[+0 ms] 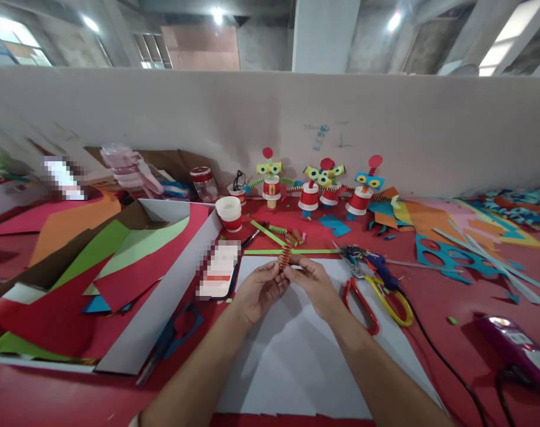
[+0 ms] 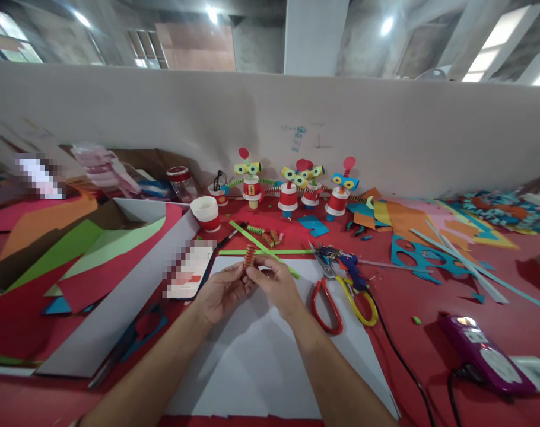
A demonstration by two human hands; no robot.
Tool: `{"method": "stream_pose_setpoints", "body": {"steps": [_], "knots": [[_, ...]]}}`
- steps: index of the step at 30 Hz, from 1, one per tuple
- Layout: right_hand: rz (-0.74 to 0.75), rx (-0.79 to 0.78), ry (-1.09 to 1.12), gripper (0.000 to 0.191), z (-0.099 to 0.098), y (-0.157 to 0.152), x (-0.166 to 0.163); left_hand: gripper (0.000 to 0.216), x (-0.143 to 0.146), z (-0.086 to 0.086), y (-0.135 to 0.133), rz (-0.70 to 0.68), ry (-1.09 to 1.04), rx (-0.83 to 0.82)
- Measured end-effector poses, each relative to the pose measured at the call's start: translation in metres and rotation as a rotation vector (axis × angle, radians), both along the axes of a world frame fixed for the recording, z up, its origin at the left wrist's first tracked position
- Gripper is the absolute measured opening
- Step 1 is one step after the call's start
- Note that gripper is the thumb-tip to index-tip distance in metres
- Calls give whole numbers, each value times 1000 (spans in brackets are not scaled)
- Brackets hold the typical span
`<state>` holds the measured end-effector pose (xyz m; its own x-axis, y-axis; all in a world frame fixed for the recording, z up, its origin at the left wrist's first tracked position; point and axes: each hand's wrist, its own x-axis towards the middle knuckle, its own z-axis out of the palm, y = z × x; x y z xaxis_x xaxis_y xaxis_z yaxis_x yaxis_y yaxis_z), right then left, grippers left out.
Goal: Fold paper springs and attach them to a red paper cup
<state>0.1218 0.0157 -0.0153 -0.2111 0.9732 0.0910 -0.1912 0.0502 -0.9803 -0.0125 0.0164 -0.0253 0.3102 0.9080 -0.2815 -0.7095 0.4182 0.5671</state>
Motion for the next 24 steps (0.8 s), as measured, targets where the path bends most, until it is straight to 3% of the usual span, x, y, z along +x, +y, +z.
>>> {"method": "stream_pose_setpoints", "body": {"steps": [4, 9, 14, 16, 21, 24], "knots": [[-36, 43, -60, 24, -1, 1, 1, 6, 0, 1, 0, -6, 9, 20], [-190, 139, -245, 19, -11, 4, 1, 7, 0, 7, -1, 36, 125, -61], [-220, 168, -353, 17, -17, 6, 1, 7, 0, 8, -1, 52, 189, -66], [-225, 189, -372, 15, -17, 7, 1, 6, 1, 7, -1, 80, 194, -39], [-223, 312, -497, 10, -14, 4, 1, 34, -1, 0, -2, 138, 396, 115], [-178, 339, -562, 13, -13, 2, -1, 32, -2, -3, -2, 148, 509, 226]]}}
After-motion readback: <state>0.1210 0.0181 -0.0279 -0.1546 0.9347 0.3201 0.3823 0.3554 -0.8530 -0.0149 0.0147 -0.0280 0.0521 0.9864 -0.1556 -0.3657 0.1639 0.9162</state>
